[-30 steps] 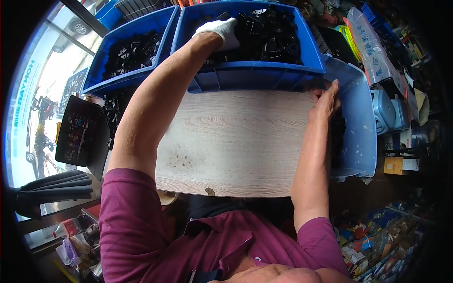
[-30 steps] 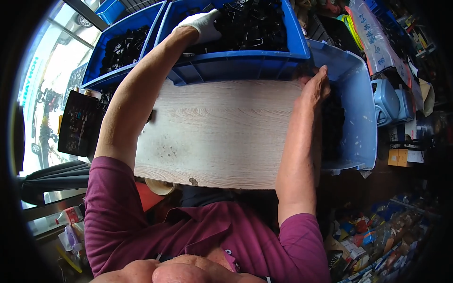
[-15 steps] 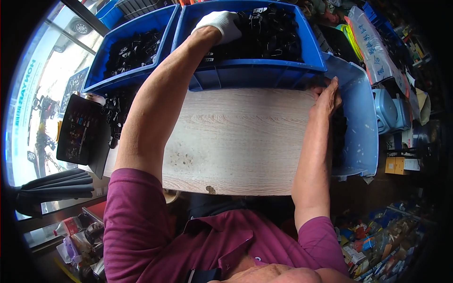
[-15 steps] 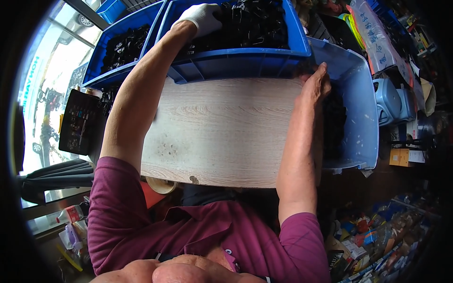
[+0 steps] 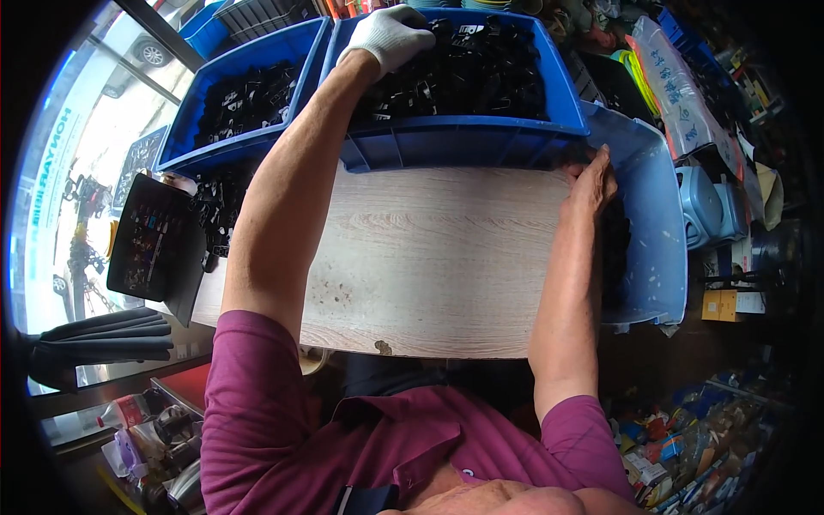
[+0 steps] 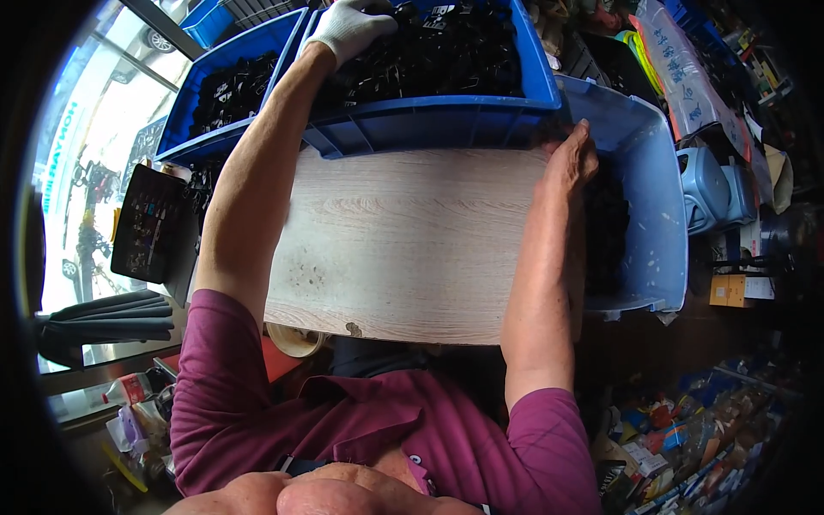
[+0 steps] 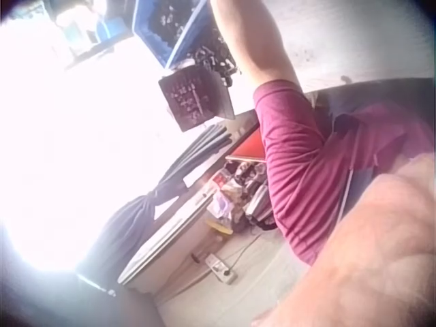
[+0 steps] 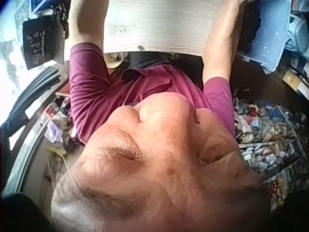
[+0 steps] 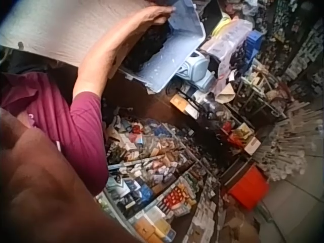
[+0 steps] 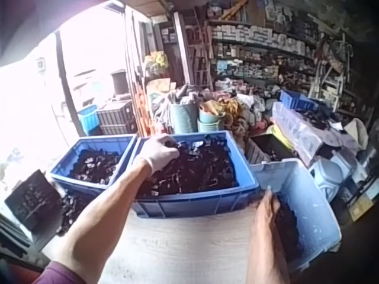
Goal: Assembling small black plastic components manually at a workbench.
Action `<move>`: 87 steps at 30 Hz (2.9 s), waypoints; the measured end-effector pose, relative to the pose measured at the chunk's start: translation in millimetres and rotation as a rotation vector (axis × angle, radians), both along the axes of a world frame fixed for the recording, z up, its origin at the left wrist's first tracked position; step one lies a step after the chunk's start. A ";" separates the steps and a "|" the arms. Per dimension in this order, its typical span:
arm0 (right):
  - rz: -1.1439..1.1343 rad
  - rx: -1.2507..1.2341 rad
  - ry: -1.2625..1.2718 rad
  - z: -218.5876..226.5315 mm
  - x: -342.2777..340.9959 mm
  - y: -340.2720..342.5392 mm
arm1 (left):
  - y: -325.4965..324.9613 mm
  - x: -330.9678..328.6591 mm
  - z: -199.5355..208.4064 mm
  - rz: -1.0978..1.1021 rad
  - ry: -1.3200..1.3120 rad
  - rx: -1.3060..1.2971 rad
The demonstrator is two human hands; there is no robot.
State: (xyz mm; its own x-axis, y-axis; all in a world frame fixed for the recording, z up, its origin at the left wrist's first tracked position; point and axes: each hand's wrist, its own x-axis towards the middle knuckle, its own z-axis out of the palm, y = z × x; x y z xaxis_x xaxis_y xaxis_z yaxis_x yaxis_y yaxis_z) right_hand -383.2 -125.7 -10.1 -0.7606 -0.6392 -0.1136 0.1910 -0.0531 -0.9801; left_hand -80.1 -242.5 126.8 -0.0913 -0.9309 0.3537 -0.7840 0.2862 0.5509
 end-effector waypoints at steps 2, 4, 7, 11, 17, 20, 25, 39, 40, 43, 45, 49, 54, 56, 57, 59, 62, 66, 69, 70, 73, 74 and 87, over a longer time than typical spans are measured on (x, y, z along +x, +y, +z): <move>-0.015 0.017 0.038 -2.2 1.2 -2.0 | 0.2 4.0 1.1 -0.006 0.066 -0.062; -0.024 0.014 0.032 -5.8 -7.0 -1.2 | 21.2 -10.0 20.0 -0.015 0.156 -0.016; -0.002 0.000 0.043 -9.9 -5.7 -3.8 | 34.9 -5.7 22.8 -0.075 0.145 -0.185; 0.005 0.029 -0.007 -3.9 -2.6 -0.8 | 87.0 -16.5 42.6 -0.156 0.330 -0.139; 0.023 0.030 -0.009 -3.7 -6.7 -1.0 | 146.9 -23.2 1.8 -0.194 0.297 -0.363; -0.011 0.011 0.017 2.5 0.9 0.2 | 172.2 -22.6 -25.9 -0.217 0.141 -0.529; -0.014 0.054 0.082 7.6 1.4 1.3 | 192.7 -34.4 -81.9 -0.230 -0.049 -0.415; -0.020 0.026 0.133 1.8 -0.2 -0.2 | 189.4 -24.1 -94.0 -0.214 0.020 -0.385; -0.012 0.020 0.136 1.0 -1.8 -0.9 | 187.9 -20.6 -96.4 -0.211 0.018 -0.383; -0.016 0.018 0.144 0.7 -2.0 -1.5 | 179.9 -11.6 -104.4 -0.242 0.168 -0.454; -0.027 0.019 0.143 2.8 -0.3 -1.8 | 177.3 -7.8 -102.6 -0.198 0.195 -0.480; -0.027 0.012 0.118 1.2 -0.5 -1.2 | 175.6 -3.2 -98.6 -0.174 0.093 -0.450; -0.012 0.001 0.101 -0.2 -0.8 -2.2 | 174.6 4.1 -93.3 -0.192 0.073 -0.466; -0.035 0.009 0.103 0.7 -0.4 -2.1 | 172.0 8.0 -92.4 -0.190 0.105 -0.469; -0.035 0.009 0.102 0.8 -0.6 -2.2 | 171.8 8.1 -92.3 -0.190 0.105 -0.469; -0.031 0.007 0.086 0.8 -1.6 -2.0 | 171.5 7.0 -89.2 -0.190 0.228 -0.411; -0.021 0.029 0.116 1.3 -1.7 -2.0 | 178.8 5.8 -80.3 -0.187 0.223 -0.328; -0.026 0.035 0.111 2.8 -1.1 -1.5 | 171.0 11.4 -87.7 -0.204 0.115 -0.425; -0.038 0.013 0.114 3.7 1.9 -1.3 | 172.7 10.4 -85.6 -0.194 0.153 -0.399; -0.037 0.002 0.103 4.3 3.5 -0.6 | 173.8 9.8 -84.8 -0.196 0.154 -0.398; -0.034 -0.007 0.101 6.0 4.2 0.6 | 175.5 9.8 -83.8 -0.206 0.200 -0.330; -0.031 -0.004 0.111 6.6 4.7 1.0 | 174.8 10.2 -85.2 -0.214 0.211 -0.340; -0.024 -0.014 0.123 0.0 -0.4 -2.4 | 173.2 15.0 -81.5 -0.214 0.209 -0.436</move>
